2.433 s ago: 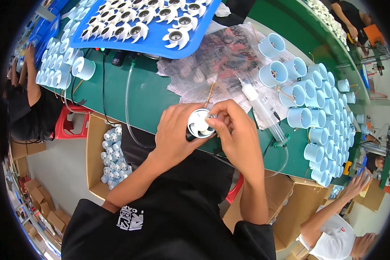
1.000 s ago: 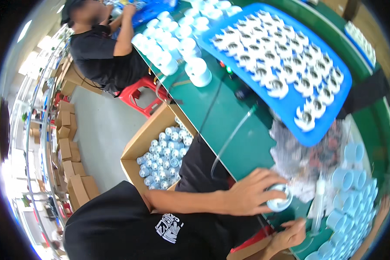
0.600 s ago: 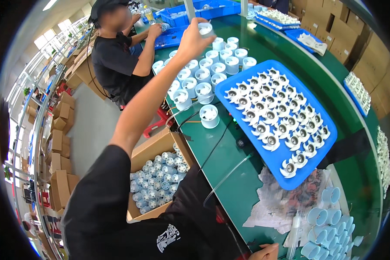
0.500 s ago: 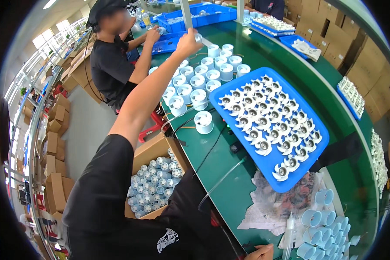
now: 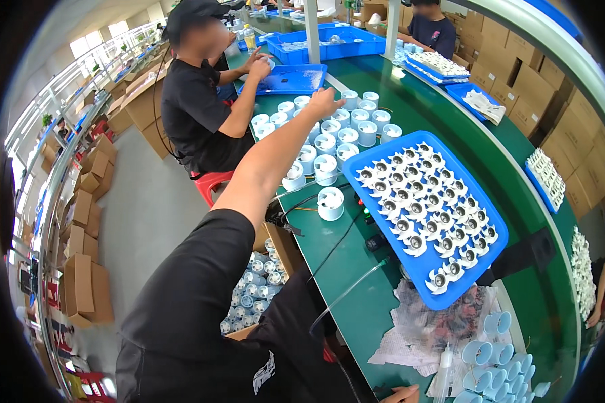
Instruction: Assembling small electronic cooling fan components at a factory workbench using a pneumatic glue dispenser.
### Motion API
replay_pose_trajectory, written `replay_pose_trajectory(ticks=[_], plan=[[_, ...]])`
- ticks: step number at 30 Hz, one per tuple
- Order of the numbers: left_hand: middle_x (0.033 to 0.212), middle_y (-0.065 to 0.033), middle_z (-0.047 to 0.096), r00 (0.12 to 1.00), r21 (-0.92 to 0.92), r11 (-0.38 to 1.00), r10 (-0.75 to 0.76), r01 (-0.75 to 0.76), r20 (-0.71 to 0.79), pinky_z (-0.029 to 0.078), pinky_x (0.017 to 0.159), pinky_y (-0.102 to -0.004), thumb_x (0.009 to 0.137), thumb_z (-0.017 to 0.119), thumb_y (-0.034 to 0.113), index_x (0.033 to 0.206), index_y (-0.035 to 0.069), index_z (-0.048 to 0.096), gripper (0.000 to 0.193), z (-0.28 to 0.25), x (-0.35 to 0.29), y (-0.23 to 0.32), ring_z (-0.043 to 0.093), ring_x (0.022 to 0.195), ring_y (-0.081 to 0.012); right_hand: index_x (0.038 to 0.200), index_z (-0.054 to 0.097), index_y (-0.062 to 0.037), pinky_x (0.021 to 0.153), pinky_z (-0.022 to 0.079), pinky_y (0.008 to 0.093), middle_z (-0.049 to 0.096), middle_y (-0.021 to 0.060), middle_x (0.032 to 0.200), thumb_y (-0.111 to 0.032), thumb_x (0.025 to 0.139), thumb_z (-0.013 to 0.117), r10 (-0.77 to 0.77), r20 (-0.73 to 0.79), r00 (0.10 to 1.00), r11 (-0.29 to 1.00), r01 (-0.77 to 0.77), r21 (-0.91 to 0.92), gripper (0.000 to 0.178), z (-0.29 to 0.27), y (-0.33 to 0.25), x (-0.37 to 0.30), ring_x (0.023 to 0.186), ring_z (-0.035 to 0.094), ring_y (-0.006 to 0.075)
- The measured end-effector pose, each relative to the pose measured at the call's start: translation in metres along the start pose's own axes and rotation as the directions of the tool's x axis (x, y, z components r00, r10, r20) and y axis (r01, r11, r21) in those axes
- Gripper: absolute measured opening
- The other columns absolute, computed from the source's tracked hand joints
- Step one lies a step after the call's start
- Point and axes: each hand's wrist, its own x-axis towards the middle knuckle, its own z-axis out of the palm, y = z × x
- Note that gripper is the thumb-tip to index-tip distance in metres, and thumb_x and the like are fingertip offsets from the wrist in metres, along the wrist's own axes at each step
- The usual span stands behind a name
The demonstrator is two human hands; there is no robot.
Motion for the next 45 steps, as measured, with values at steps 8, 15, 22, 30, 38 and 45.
replay_pose_trajectory(ticks=[8, 15, 22, 30, 38, 45], plan=[[0.085, -0.0108, 0.065, 0.854, -0.596, 0.636, 0.486, -0.490, -0.185, 0.048, 0.073, -0.0344, 0.089, 0.060, 0.014, 0.089, 0.000, 0.064, 0.014, -0.177, -0.213, 0.118, 0.062, 0.079, -0.0243, 0.063, 0.067, -0.0059, 0.055, 0.045, 0.0434, 0.061, 0.0151, 0.063, -0.022, 0.097, 0.048, 0.078, 0.092, 0.993, 0.996, -0.081, 0.024, 0.042, -0.004, 0.008, -0.001, 0.055, 0.056, 0.0339], [0.074, -0.0098, 0.059, 0.240, -0.400, -0.108, 0.651, -0.910, -0.720, 0.046, 0.054, -0.0350, 0.076, 0.062, 0.010, 0.077, 0.006, 0.065, 0.005, -0.329, -0.353, 0.209, 0.060, 0.065, -0.0272, 0.064, 0.061, -0.0013, 0.053, 0.042, 0.0455, 0.057, 0.0175, 0.061, -0.023, 0.097, 0.048, 0.011, 0.085, 0.996, 0.999, -0.014, 0.037, 0.042, -0.013, 0.002, -0.004, 0.055, 0.052, 0.0377], [0.069, -0.0100, 0.054, -0.202, -0.032, -0.363, 0.586, -0.931, -0.785, 0.039, 0.044, -0.0297, 0.077, 0.069, 0.012, 0.078, 0.006, 0.060, 0.010, -0.370, -0.360, 0.230, 0.052, 0.055, -0.0222, 0.062, 0.057, 0.0010, 0.050, 0.039, 0.0462, 0.055, 0.0204, 0.059, -0.023, 0.096, 0.052, -0.032, -0.040, 0.999, 0.990, 0.037, 0.136, 0.042, -0.005, 0.000, -0.005, 0.051, 0.049, 0.0381], [0.068, -0.0082, 0.052, 0.051, -0.218, -0.224, 0.578, -0.950, -0.814, 0.036, 0.044, -0.0304, 0.072, 0.067, 0.013, 0.075, 0.007, 0.060, 0.010, -0.367, -0.393, 0.206, 0.049, 0.053, -0.0222, 0.065, 0.060, 0.0022, 0.051, 0.040, 0.0440, 0.052, 0.0179, 0.061, -0.012, 0.093, 0.055, -0.162, -0.024, 0.986, 0.981, 0.164, 0.106, 0.032, 0.008, 0.027, -0.014, 0.054, 0.051, 0.0356], [0.068, -0.0065, 0.050, 0.381, -0.491, -0.059, 0.552, -0.869, -0.742, 0.034, 0.044, -0.0312, 0.067, 0.066, 0.013, 0.073, 0.007, 0.060, 0.010, -0.337, -0.400, 0.197, 0.046, 0.051, -0.0222, 0.063, 0.056, 0.0029, 0.050, 0.037, 0.0440, 0.050, 0.0171, 0.058, -0.013, 0.095, 0.052, -0.088, 0.017, 0.996, 0.993, 0.087, 0.076, 0.036, 0.009, 0.031, -0.016, 0.052, 0.048, 0.0359], [0.067, -0.0050, 0.048, 0.678, -0.669, 0.192, 0.410, -0.718, -0.610, 0.031, 0.044, -0.0319, 0.063, 0.065, 0.014, 0.071, 0.008, 0.060, 0.011, -0.329, -0.418, 0.185, 0.043, 0.050, -0.0223, 0.060, 0.051, 0.0025, 0.050, 0.034, 0.0434, 0.047, 0.0162, 0.055, -0.016, 0.098, 0.046, -0.035, -0.024, 0.999, 0.989, 0.038, 0.140, 0.043, 0.012, 0.026, -0.008, 0.049, 0.046, 0.0339]])
